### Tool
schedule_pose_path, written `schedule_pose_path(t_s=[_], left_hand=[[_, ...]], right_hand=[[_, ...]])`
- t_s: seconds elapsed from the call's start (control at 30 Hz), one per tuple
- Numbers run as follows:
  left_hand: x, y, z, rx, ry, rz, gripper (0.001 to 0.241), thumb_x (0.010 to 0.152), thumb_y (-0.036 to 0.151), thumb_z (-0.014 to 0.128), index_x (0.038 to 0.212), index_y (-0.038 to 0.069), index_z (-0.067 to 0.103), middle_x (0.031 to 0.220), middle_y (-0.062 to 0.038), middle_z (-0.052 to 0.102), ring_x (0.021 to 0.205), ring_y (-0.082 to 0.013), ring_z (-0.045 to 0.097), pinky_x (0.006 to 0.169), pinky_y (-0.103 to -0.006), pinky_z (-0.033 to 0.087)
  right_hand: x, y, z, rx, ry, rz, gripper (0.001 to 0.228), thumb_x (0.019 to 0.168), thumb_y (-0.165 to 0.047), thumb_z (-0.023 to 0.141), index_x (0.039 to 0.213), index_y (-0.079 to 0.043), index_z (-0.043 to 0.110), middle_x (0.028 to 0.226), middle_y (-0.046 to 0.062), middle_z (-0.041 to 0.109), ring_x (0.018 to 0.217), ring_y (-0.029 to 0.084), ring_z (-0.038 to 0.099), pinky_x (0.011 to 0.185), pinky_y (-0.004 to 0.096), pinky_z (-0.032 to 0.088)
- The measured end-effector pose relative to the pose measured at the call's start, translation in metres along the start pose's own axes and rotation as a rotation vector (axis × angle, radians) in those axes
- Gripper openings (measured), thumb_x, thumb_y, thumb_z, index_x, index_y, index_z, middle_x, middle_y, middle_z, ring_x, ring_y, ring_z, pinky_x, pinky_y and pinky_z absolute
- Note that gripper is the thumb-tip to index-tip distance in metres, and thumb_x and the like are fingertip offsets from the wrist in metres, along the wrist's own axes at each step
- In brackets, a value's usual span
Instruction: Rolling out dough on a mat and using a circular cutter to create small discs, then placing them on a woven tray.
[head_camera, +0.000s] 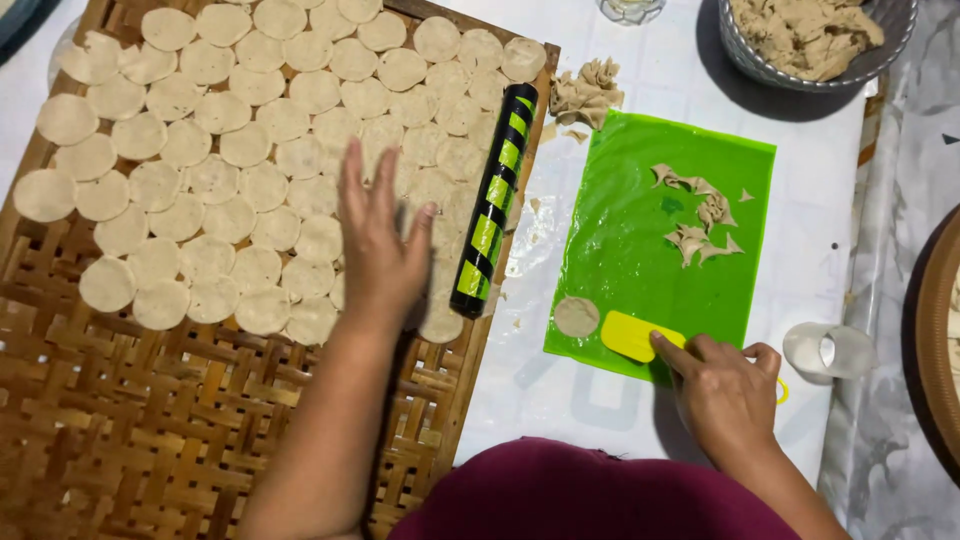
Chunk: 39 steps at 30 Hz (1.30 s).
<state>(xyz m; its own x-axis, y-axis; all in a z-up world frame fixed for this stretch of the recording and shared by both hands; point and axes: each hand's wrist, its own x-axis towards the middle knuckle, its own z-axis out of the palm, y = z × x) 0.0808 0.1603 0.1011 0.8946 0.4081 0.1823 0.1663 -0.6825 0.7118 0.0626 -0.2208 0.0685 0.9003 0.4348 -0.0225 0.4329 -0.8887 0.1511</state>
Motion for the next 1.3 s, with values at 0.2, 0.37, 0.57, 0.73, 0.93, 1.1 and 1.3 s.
schedule_pose_path(t_s=[0.2, 0.37, 0.57, 0.73, 0.93, 1.1, 1.3], left_hand=[[-0.066, 0.056, 0.015, -0.285, -0.187, -0.135, 0.055, 0.100, 0.011, 0.060, 0.152, 0.006, 0.042, 0.161, -0.028, 0.023, 0.147, -0.0487, 0.029, 0.114, -0.0555, 0.043], [-0.114, 0.040, 0.062, -0.597, -0.192, -0.280, 0.040, 0.103, 0.011, 0.055, 0.141, -0.002, 0.054, 0.139, -0.029, 0.055, 0.125, -0.0407, 0.059, 0.100, -0.0465, 0.056], [-0.125, 0.024, 0.096, -1.199, -0.485, -0.991, 0.042, 0.105, 0.018, 0.049, 0.136, -0.010, 0.056, 0.117, -0.025, 0.070, 0.095, -0.0265, 0.073, 0.085, -0.0278, 0.064], [-0.126, 0.015, 0.108, -1.519, -0.442, -1.003, 0.045, 0.098, 0.015, 0.066, 0.130, -0.017, 0.059, 0.101, -0.024, 0.069, 0.083, -0.0209, 0.072, 0.075, -0.0254, 0.065], [-0.118, 0.021, 0.106, -1.001, -0.197, -0.530, 0.013, 0.093, 0.004, 0.071, 0.104, -0.002, 0.071, 0.086, -0.007, 0.070, 0.072, -0.0098, 0.063, 0.068, -0.0202, 0.054], [-0.061, 0.025, 0.030, -0.827, -0.052, -0.630, 0.017, 0.091, 0.003, 0.071, 0.108, 0.003, 0.073, 0.093, -0.012, 0.077, 0.076, -0.0137, 0.071, 0.066, -0.0197, 0.063], [0.030, -0.042, -0.098, -0.478, 0.302, -0.587, 0.014, 0.100, 0.007, 0.065, 0.111, 0.010, 0.074, 0.088, -0.004, 0.074, 0.057, -0.0043, 0.058, 0.046, -0.0147, 0.049]], right_hand=[[0.006, 0.002, 0.045, 0.143, -0.025, 0.002, 0.026, 0.092, -0.038, 0.065, 0.112, -0.052, 0.073, 0.086, -0.012, 0.069, 0.086, 0.011, 0.069, 0.099, 0.043, 0.041], [-0.001, 0.010, 0.044, 0.428, 0.046, -0.002, 0.025, 0.094, -0.040, 0.065, 0.114, -0.052, 0.074, 0.087, -0.011, 0.072, 0.087, 0.014, 0.072, 0.096, 0.040, 0.042], [-0.005, -0.003, -0.006, 0.612, 0.130, -0.101, 0.042, 0.087, -0.014, 0.071, 0.124, -0.033, 0.076, 0.089, -0.008, 0.069, 0.076, 0.009, 0.058, 0.098, 0.036, 0.029], [-0.007, -0.003, -0.012, 0.578, 0.177, -0.104, 0.042, 0.086, -0.015, 0.073, 0.123, -0.035, 0.077, 0.091, -0.007, 0.069, 0.076, 0.010, 0.057, 0.100, 0.037, 0.030], [0.004, -0.014, -0.020, 0.142, 0.222, -0.117, 0.043, 0.084, -0.029, 0.077, 0.124, -0.042, 0.075, 0.087, -0.010, 0.066, 0.072, 0.012, 0.057, 0.097, 0.038, 0.037], [0.016, -0.008, 0.008, 0.149, 0.141, -0.027, 0.040, 0.088, -0.034, 0.074, 0.125, -0.047, 0.072, 0.089, -0.012, 0.069, 0.072, 0.012, 0.060, 0.104, 0.039, 0.040], [0.023, 0.008, 0.050, 0.058, 0.211, 0.018, 0.042, 0.088, -0.038, 0.076, 0.127, -0.053, 0.071, 0.090, -0.016, 0.069, 0.082, 0.003, 0.063, 0.099, 0.030, 0.043]])
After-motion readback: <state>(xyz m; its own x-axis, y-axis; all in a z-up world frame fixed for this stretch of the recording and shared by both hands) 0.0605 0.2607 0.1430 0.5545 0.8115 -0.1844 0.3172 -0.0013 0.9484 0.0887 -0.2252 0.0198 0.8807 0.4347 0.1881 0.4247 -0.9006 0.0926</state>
